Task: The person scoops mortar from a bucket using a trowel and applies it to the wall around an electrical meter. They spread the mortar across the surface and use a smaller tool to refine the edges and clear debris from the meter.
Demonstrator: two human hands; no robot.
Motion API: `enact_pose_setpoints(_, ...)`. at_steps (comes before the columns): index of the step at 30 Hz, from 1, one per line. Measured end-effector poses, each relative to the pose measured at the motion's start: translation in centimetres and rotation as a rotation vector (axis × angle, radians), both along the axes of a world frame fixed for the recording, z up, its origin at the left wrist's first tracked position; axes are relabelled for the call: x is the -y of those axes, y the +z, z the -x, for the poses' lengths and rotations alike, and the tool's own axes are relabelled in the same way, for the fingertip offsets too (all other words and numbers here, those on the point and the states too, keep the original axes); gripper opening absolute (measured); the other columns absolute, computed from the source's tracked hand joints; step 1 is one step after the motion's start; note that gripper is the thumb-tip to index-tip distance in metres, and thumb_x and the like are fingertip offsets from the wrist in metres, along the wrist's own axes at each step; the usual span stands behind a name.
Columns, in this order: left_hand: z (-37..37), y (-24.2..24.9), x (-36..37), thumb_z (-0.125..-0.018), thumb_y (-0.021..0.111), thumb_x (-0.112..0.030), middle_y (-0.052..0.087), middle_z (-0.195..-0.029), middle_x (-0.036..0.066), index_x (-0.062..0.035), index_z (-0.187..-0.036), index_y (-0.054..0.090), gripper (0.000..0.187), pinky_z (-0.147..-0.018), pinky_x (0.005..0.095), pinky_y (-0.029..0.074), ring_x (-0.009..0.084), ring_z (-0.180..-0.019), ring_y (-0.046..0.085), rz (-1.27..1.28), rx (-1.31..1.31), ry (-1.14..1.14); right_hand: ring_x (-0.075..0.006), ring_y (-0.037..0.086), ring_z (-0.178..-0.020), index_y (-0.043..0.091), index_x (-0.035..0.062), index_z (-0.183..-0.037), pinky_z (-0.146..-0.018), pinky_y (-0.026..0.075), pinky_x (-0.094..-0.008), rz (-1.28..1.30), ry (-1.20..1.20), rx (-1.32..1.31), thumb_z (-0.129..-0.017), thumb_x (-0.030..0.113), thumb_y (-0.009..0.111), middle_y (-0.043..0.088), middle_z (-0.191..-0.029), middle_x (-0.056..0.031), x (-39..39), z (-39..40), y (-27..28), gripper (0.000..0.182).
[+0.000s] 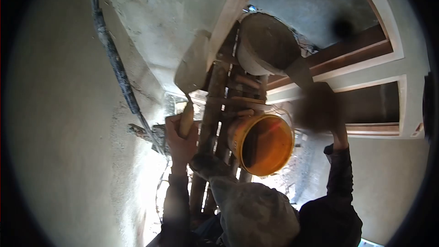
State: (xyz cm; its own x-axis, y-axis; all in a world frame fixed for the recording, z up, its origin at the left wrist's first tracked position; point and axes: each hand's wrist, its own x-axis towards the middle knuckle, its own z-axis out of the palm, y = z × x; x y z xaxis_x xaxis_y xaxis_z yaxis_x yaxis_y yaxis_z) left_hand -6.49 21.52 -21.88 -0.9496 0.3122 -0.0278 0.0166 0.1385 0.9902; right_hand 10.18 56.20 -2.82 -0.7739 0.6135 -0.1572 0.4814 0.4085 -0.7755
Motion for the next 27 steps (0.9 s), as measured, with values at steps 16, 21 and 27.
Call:
enact_pose_setpoints(16,2.5,12.6,-7.4,-0.087,0.075,-0.012,0.071,-0.09,0.015,-0.0031,-0.114,0.055,0.035,-0.071,0.0342,0.055,0.0218,-0.079,0.07,0.036,-0.159,-0.318,-0.0049,0.056,-0.067,0.059,0.0039,-0.122,-0.057,0.044,-0.0224,-0.064,-0.181,-0.298,-0.1,0.016,0.065,0.063,-0.095,-0.0023,-2.5,-0.1,-4.7,0.026)
enact_pose_setpoints(21,4.4,13.7,-11.9,-0.087,0.073,-0.016,0.07,-0.098,0.021,-0.0027,-0.115,0.051,0.038,-0.078,0.0414,0.056,0.0332,-0.09,0.072,0.047,-0.117,-0.43,-0.0284,0.07,-0.08,0.063,0.0068,-0.119,-0.071,0.054,-0.0363,-0.409,-0.092,-0.307,-0.092,0.007,0.064,0.068,-0.098,-0.0127,-3.8,3.5,-4.6,0.027)
enact_pose_setpoints(27,4.4,13.2,-12.8,-0.088,0.073,-0.013,0.069,-0.099,0.02,-0.0023,-0.114,0.05,0.037,-0.079,0.0419,0.056,0.0328,-0.09,0.072,0.029,-0.04,-0.391,-0.0402,0.07,-0.093,0.067,0.0067,-0.11,-0.079,0.055,-0.0468,-0.588,-0.095,0.118,-0.085,0.013,0.066,0.071,-0.097,-0.0189,-4.7,7.9,-1.6,0.025)
